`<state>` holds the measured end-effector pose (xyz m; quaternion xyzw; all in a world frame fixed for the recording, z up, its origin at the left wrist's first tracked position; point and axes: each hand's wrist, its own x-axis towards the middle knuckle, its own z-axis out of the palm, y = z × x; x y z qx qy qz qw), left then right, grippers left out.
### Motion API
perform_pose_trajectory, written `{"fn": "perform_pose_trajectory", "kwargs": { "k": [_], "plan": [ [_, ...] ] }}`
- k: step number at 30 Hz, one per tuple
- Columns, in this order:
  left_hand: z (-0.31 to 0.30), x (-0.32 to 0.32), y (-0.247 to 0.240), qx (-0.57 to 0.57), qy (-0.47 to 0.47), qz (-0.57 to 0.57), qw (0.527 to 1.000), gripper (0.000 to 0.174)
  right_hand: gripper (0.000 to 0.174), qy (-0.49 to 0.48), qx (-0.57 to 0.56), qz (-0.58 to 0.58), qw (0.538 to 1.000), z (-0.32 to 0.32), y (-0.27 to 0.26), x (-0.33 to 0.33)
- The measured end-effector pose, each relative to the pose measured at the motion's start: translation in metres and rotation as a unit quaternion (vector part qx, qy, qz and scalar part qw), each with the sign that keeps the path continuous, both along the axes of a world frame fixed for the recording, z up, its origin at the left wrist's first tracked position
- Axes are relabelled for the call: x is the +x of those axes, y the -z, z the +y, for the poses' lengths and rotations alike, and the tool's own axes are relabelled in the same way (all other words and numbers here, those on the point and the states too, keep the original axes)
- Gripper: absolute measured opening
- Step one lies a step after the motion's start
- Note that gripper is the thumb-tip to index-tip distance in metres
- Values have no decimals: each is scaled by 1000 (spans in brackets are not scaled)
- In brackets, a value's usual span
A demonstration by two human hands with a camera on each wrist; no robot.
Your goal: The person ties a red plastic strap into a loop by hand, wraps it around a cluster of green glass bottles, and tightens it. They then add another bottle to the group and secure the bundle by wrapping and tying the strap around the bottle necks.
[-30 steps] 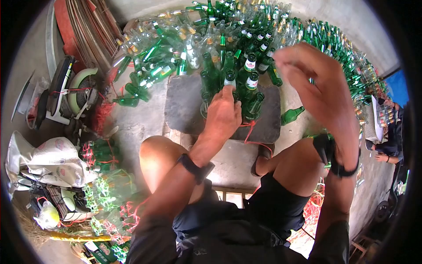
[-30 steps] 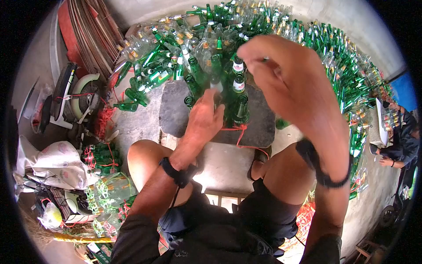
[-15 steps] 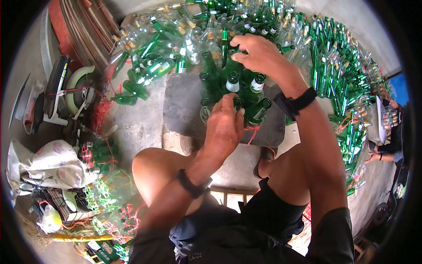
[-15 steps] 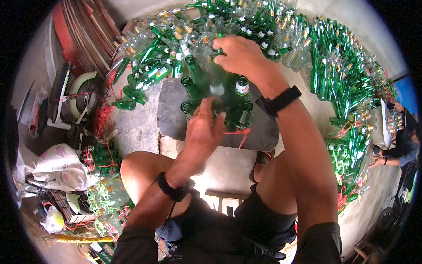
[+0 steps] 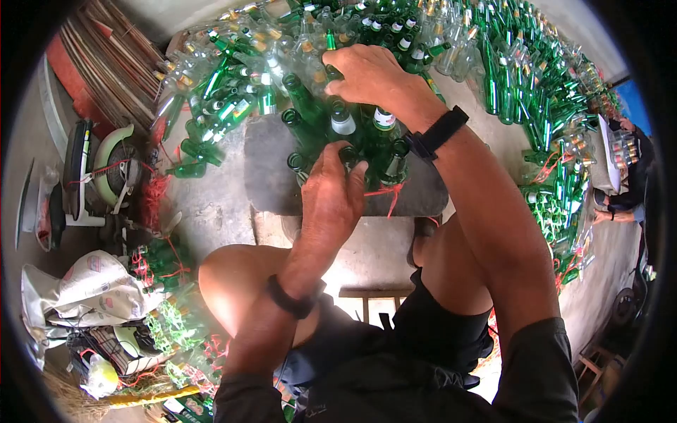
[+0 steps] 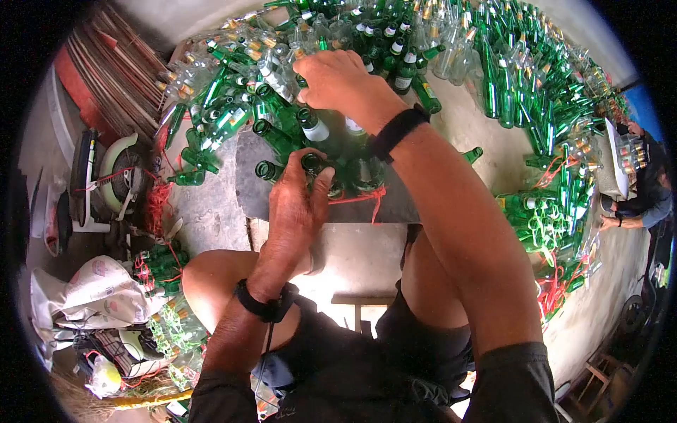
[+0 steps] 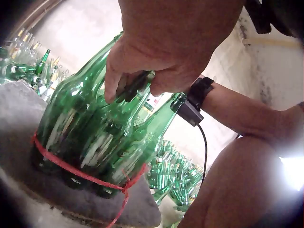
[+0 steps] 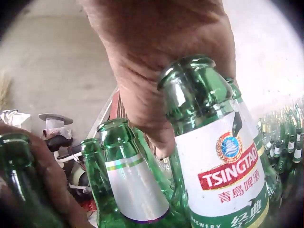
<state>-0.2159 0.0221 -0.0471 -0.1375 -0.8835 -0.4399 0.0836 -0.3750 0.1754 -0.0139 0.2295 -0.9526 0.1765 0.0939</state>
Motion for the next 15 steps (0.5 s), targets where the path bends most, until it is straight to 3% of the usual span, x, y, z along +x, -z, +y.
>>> {"fn": "perform_pose_trajectory", "kwargs": {
  "k": [15],
  "plan": [
    [-2, -1, -9, -3, 27, -42, 999, 33, 42, 31, 28, -4, 999, -6, -8, 1]
  ]
}}
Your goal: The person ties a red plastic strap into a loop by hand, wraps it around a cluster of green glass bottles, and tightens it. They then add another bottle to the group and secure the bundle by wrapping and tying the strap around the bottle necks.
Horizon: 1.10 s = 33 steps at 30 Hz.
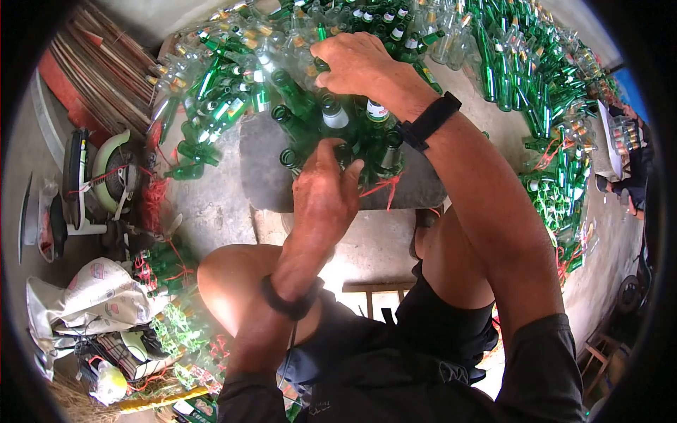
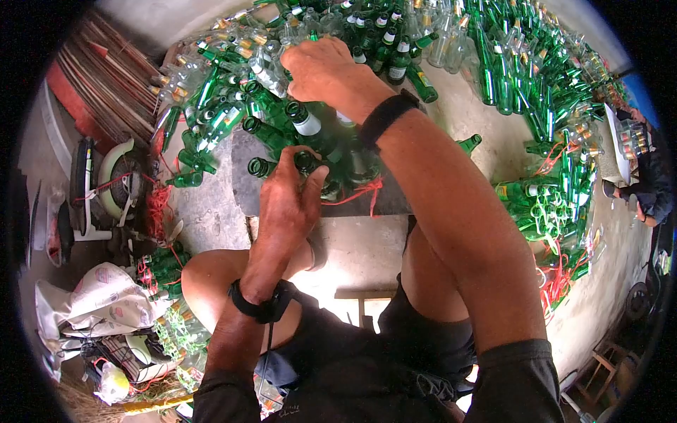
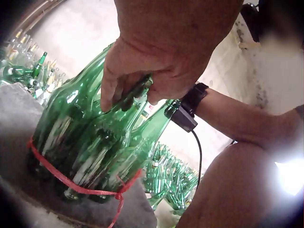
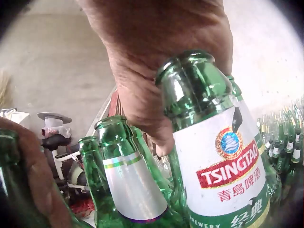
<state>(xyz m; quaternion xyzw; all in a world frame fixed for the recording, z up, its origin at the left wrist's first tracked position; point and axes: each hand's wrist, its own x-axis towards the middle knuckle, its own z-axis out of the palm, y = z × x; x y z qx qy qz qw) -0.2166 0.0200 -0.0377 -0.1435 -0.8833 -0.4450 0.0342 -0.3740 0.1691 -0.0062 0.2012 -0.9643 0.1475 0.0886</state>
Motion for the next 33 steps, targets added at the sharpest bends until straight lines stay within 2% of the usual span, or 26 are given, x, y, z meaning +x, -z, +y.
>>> {"fn": "perform_pose_trajectory", "kwargs": {
  "k": [9, 13, 15, 16, 18, 21, 33],
  "plan": [
    [1, 4, -5, -17, 6, 9, 1000, 33, 41, 2, 22, -18, 1000, 0, -4, 1],
    [-3, 13, -5, -9, 18, 18, 1000, 33, 40, 1, -6, -5, 1000, -2, 0, 12],
    [-4, 12, -5, -11, 20, 16, 1000, 33, 30, 15, 7, -42, 999, -3, -1, 10],
    [-4, 12, -5, -13, 23, 15, 1000, 33, 30, 15, 7, -43, 999, -2, -2, 10],
    [-4, 12, -6, -13, 23, 10, 1000, 33, 42, -8, -3, -29, 1000, 0, -2, 11],
    [-2, 3, -7, -15, 20, 2, 1000, 33, 42, -9, 6, 5, 1000, 0, 0, 3],
    [-3, 7, -9, -14, 28, -19, 999, 33, 40, 6, 22, 4, 1000, -1, 4, -2]
  ]
}}
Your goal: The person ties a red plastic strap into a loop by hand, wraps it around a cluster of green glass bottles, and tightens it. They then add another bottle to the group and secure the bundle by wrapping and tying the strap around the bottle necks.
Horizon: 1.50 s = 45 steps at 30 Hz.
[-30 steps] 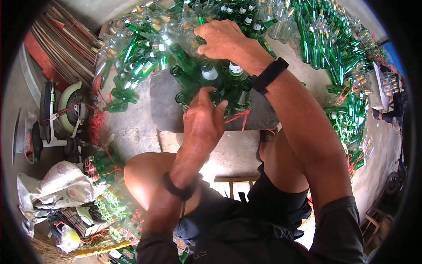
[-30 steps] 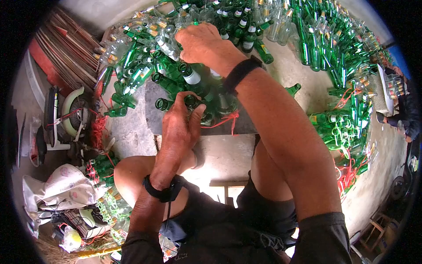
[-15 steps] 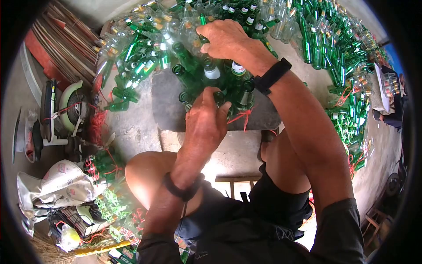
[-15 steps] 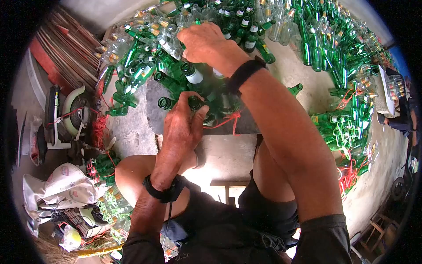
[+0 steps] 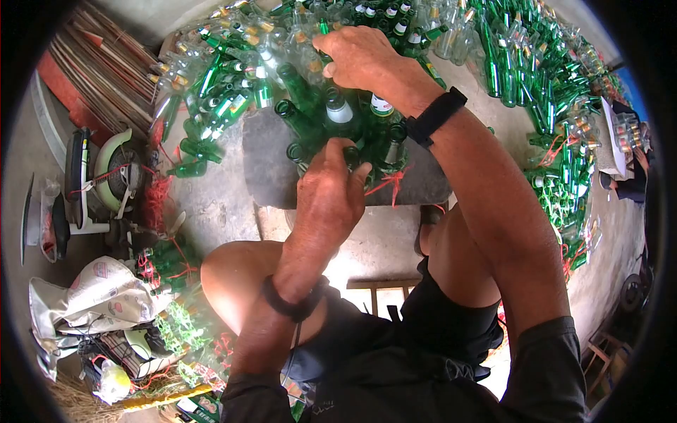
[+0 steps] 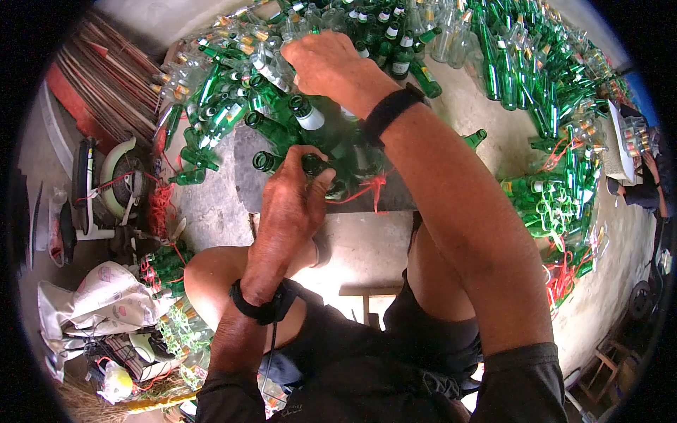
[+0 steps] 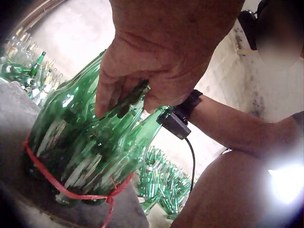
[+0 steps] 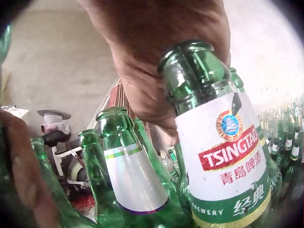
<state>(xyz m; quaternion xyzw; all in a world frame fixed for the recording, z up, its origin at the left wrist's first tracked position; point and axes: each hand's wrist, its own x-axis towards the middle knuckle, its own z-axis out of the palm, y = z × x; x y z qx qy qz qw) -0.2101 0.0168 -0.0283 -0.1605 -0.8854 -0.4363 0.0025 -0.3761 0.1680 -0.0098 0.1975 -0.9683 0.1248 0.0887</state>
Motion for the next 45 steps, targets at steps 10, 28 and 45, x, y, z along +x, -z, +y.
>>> {"fn": "perform_pose_trajectory", "kwargs": {
  "k": [10, 28, 45],
  "plan": [
    [-2, -1, -1, -17, 12, -6, 1000, 32, 16, -14, 7, 50, 999, 0, -2, -2],
    [-5, 4, -7, -45, 13, -27, 999, 35, 16, -18, -14, 43, 999, -1, -9, 1],
    [-8, 8, -4, -35, 18, -9, 999, 35, 38, 32, -34, 64, 997, 0, 27, -14]
  ]
}}
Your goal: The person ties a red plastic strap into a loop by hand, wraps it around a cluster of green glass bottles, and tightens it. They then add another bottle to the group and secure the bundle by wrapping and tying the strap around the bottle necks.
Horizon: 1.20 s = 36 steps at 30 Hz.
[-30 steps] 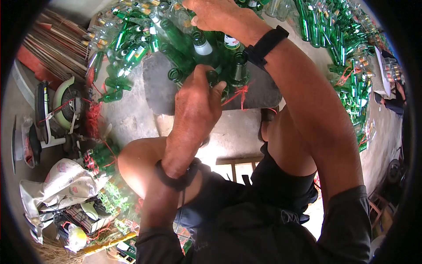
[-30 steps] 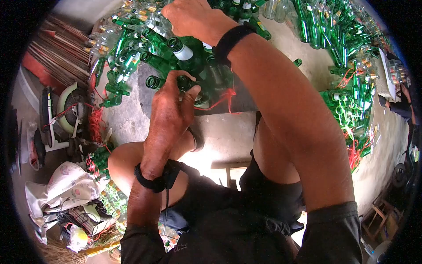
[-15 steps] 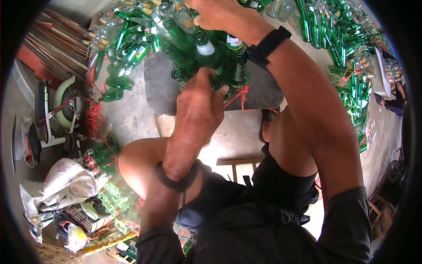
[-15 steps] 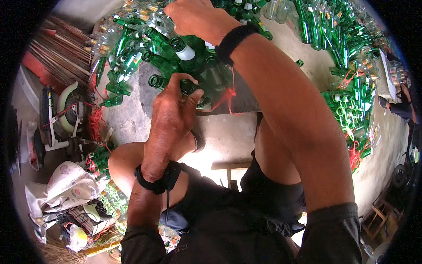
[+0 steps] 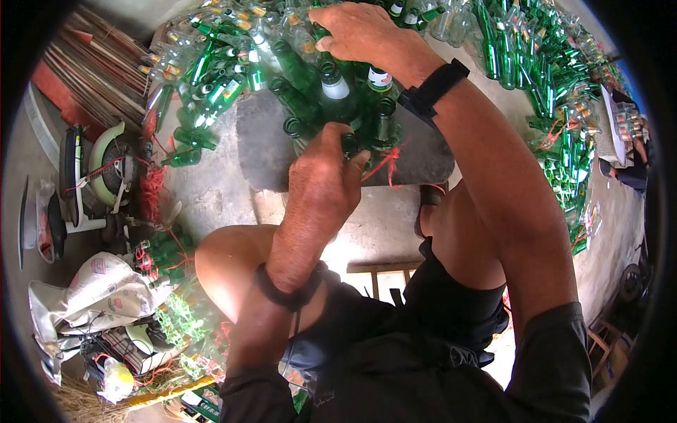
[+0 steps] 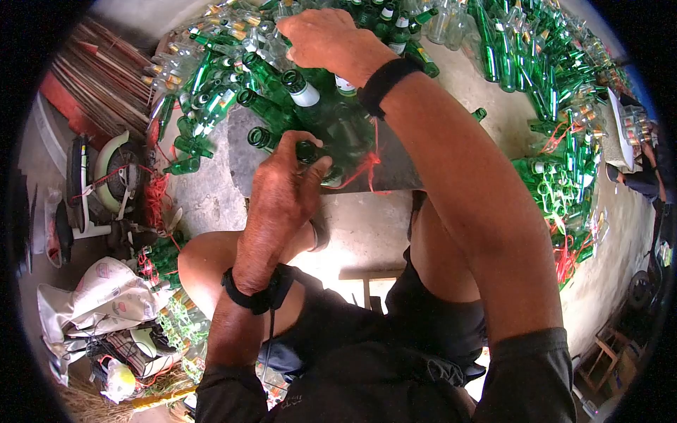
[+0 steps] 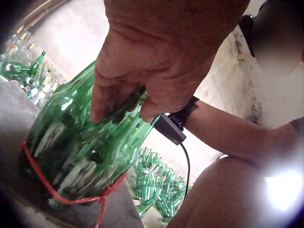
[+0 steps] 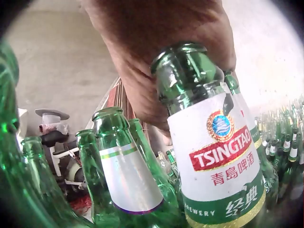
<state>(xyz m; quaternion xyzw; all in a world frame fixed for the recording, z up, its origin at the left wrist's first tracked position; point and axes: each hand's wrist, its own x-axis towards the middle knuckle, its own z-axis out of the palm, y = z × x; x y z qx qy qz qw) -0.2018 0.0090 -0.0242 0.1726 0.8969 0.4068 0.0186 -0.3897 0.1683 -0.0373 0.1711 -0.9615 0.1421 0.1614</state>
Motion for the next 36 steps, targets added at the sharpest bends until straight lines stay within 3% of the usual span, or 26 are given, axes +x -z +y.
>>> {"fn": "perform_pose_trajectory", "kwargs": {
  "k": [2, 4, 8, 10, 14, 16, 20, 22, 24, 26, 28, 33, 36],
  "plan": [
    [0, 1, -1, 1, -9, -17, 1000, 34, 38, -7, -2, -31, 1000, 2, -12, 5],
    [-1, 1, 0, 3, -7, -12, 1000, 34, 21, -62, -2, -15, 998, 4, -28, 12],
    [-3, 5, 0, 13, 3, -3, 1000, 34, 18, -66, -2, -8, 998, 1, -31, 10],
    [-4, 5, 3, 20, 6, 4, 1000, 34, 15, -50, 44, -67, 996, -1, -35, 6],
    [-4, 5, 3, 24, 10, 22, 999, 33, 14, -71, 22, 13, 997, 2, -18, 1],
    [-4, 5, 1, 22, 6, 20, 1000, 33, 38, -31, 24, -22, 999, -1, -11, -3],
    [-4, 7, -3, 18, -6, -13, 1000, 33, 38, -25, 44, -56, 997, 4, -17, 6],
    [-4, 8, -1, 24, -7, -2, 1000, 34, 47, -35, 18, -30, 999, 7, -19, 13],
    [-5, 7, 3, 29, -8, 10, 1000, 34, 46, -43, 12, -48, 998, 12, -21, 15],
    [-5, 6, 7, 24, -12, 41, 999, 28, 43, -55, 38, 66, 996, 14, -19, 15],
    [-5, 7, 8, 23, -13, 39, 999, 28, 33, -35, 35, 60, 997, 8, -46, 28],
    [-7, 6, 7, 25, 4, 54, 998, 29, 25, -81, 88, -146, 982, -6, -77, 58],
    [-6, 7, 8, 28, 3, 46, 999, 29, 27, -106, 92, -116, 983, -5, -69, 69]
  ]
}}
